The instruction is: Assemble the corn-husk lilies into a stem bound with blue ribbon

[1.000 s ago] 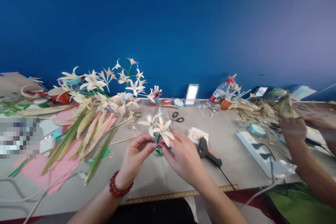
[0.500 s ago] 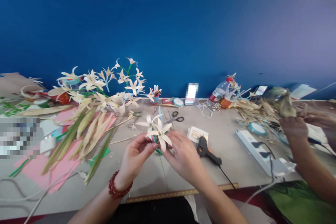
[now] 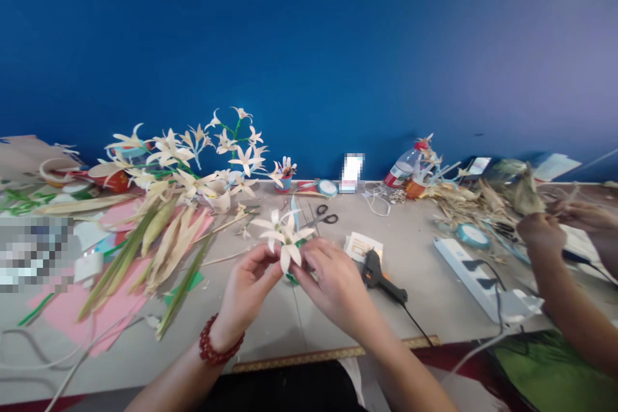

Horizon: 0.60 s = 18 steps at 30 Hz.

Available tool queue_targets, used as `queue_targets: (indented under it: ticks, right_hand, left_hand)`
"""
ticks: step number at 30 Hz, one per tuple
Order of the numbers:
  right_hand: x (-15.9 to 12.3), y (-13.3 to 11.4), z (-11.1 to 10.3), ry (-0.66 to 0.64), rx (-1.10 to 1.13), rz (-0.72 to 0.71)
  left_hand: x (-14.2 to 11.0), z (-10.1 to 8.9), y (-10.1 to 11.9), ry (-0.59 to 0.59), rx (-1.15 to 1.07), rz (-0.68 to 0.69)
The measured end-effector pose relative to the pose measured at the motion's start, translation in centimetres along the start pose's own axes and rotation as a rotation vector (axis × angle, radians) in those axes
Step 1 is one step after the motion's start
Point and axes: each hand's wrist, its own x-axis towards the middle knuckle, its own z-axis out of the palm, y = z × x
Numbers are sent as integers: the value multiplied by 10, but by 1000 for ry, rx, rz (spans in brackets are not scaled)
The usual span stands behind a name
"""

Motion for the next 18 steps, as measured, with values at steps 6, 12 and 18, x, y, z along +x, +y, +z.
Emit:
queue_targets:
  ticks: [6, 12, 18]
  right_hand:
    - [0, 0, -1, 2, 68, 39]
    - [-2, 3, 1, 4, 104, 81]
    - [-3, 7, 3, -9, 147, 144]
  left_hand:
    - [0, -1, 2, -28, 30, 1]
    - [0, -4, 3, -54, 23, 4]
    - [1, -5, 0, -75, -21, -17]
